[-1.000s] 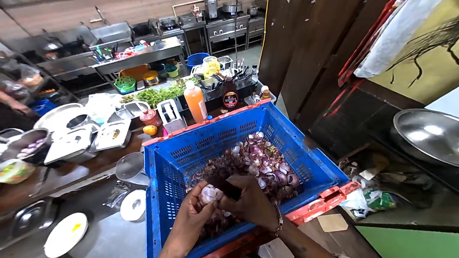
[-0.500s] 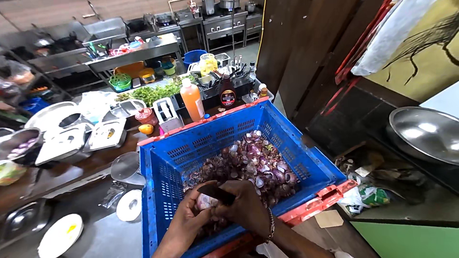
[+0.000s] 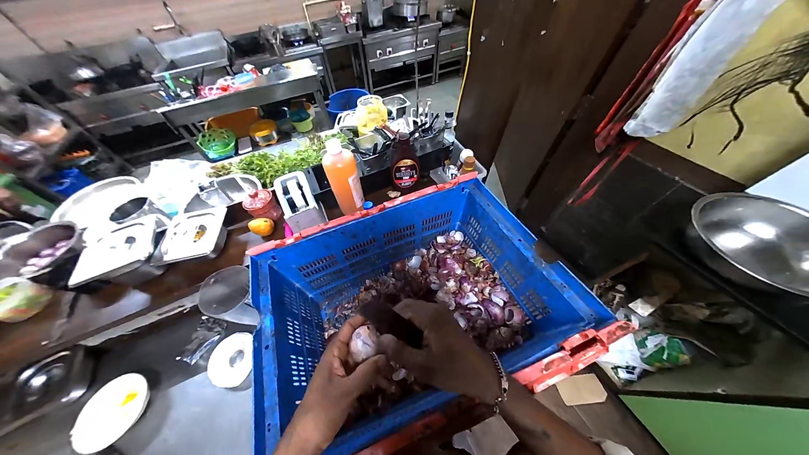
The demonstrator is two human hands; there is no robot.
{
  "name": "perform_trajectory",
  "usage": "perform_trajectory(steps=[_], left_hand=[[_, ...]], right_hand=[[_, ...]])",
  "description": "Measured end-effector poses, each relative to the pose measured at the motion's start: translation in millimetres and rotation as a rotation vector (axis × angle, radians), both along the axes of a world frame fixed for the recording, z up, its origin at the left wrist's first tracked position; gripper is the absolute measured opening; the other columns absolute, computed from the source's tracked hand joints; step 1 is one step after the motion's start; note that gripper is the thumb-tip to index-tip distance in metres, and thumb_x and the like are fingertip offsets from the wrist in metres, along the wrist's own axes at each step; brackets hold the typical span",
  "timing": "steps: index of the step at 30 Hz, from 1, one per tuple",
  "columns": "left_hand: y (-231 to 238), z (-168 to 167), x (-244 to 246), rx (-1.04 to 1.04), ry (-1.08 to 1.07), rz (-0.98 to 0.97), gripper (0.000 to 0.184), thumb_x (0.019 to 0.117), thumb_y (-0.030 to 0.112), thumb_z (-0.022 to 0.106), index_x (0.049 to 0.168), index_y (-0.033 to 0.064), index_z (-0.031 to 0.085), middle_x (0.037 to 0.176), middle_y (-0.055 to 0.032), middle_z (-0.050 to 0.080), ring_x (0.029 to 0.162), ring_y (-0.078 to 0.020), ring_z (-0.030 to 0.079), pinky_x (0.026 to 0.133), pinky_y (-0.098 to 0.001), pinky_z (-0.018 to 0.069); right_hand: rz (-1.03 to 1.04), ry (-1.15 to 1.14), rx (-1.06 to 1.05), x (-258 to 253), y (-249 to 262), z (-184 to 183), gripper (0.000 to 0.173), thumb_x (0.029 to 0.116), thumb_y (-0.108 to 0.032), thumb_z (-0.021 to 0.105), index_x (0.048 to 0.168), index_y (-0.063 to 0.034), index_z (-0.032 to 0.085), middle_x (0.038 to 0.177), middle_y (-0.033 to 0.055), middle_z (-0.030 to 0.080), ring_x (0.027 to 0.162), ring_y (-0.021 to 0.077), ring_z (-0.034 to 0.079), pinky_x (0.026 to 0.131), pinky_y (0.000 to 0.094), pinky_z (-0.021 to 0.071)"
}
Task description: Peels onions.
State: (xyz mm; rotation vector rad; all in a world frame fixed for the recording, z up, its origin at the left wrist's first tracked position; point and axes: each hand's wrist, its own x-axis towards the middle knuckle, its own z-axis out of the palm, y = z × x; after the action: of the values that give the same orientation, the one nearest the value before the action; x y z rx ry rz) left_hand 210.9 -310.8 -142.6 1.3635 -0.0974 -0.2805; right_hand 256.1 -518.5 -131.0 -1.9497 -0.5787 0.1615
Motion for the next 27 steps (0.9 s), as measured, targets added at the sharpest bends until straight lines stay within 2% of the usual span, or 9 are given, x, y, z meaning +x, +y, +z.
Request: perform_trajectory(steps=[5,9,12,14,19,21,23,25,27], left_hand=[[-10.1,-2.7,-2.5,0.238,-0.128,0.046,0.049,0.0949,0.012,0.065,0.140,0.0010,0.049,0.118,-0.0100,0.069,0.101,-0.0221,0.071,0.086,-0.0368,0.0626],[-11.4,-4.6,-4.9,0.251,-0.178,0.015,0.054,0.0947,0.014,0.067,0.144,0.0017,0.047,0.122,-0.0083,0.068,0.105,-0.0205,0.069,0.091,-0.0363,0.0609],[-9.1,1.7,-6.5,0.242,-0.175,-0.048,0.059,0.0933,0.008,0.062,0.148,-0.0004,0.042,0.127,-0.0086,0.066,0.106,-0.0193,0.068,0.089,-0.0346,0.0605],[-7.6,9.2,-5.9,0.231,-0.194,-0.087,0.066,0.0920,0.005,0.061,0.152,-0.0014,0.036,0.133,-0.0086,0.063,0.111,-0.0185,0.067,0.093,-0.0336,0.0591],[-4.6,13.0,1.2,0.220,-0.212,-0.075,0.077,0.0920,0.008,0.062,0.159,0.0044,0.025,0.144,-0.0090,0.056,0.125,-0.0211,0.060,0.102,-0.0352,0.0549],[-7.3,10.2,2.9,0.189,-0.231,-0.069,0.076,0.0925,0.008,0.062,0.158,0.0036,0.025,0.139,-0.0101,0.058,0.119,-0.0226,0.063,0.098,-0.0366,0.0571],[-9.1,6.5,2.8,0.147,-0.224,-0.067,0.073,0.0927,0.008,0.061,0.157,0.0022,0.027,0.135,-0.0122,0.060,0.114,-0.0239,0.065,0.095,-0.0382,0.0583],[-9.1,3.9,1.3,0.099,-0.180,-0.067,0.073,0.0926,0.008,0.060,0.157,0.0004,0.027,0.137,-0.0140,0.059,0.118,-0.0253,0.063,0.098,-0.0392,0.0563],[-9.9,4.2,-0.5,0.051,-0.138,-0.083,0.072,0.0913,0.005,0.059,0.156,-0.0002,0.029,0.137,-0.0145,0.059,0.114,-0.0249,0.065,0.093,-0.0388,0.0583]], right_hand=[[0.026,0.007,0.041,2.0,6.2,-9.3,0.032,0.0977,-0.043,0.065,0.094,-0.0126,0.074,0.088,-0.0007,0.068,0.078,0.0074,0.064,0.070,0.0299,0.0558],[0.021,0.063,0.108,-0.3,6.9,-12.9,0.020,0.0890,-0.032,0.074,0.087,-0.0120,0.074,0.082,-0.0024,0.067,0.071,0.0049,0.062,0.063,0.0273,0.0534],[-0.086,0.061,0.118,-4.9,10.6,-17.4,0.013,0.0806,-0.023,0.077,0.085,-0.0118,0.074,0.076,-0.0039,0.067,0.066,0.0033,0.061,0.060,0.0261,0.0517],[-0.091,0.088,0.170,-6.0,7.0,-16.7,0.013,0.0798,-0.020,0.078,0.091,-0.0132,0.077,0.078,-0.0058,0.070,0.068,0.0017,0.062,0.062,0.0251,0.0534],[0.071,0.135,0.239,3.2,-6.6,-7.3,0.028,0.0949,-0.031,0.069,0.115,-0.0141,0.076,0.090,-0.0024,0.074,0.073,0.0046,0.065,0.067,0.0288,0.0575],[0.065,0.128,0.207,2.8,-5.8,-5.3,0.032,0.0943,-0.037,0.071,0.116,-0.0149,0.076,0.089,-0.0031,0.073,0.073,0.0043,0.065,0.068,0.0283,0.0576],[0.040,0.144,0.192,0.3,-3.4,-7.2,0.029,0.0889,-0.032,0.075,0.114,-0.0162,0.078,0.085,-0.0049,0.072,0.071,0.0032,0.063,0.065,0.0272,0.0558],[0.012,0.166,0.207,-1.7,-0.4,-9.9,0.027,0.0839,-0.026,0.077,0.109,-0.0177,0.079,0.084,-0.0066,0.072,0.069,0.0023,0.063,0.063,0.0263,0.0551],[-0.020,0.191,0.220,-4.6,2.4,-10.9,0.026,0.0818,-0.024,0.077,0.107,-0.0175,0.080,0.084,-0.0067,0.072,0.070,0.0023,0.064,0.063,0.0266,0.0551]])
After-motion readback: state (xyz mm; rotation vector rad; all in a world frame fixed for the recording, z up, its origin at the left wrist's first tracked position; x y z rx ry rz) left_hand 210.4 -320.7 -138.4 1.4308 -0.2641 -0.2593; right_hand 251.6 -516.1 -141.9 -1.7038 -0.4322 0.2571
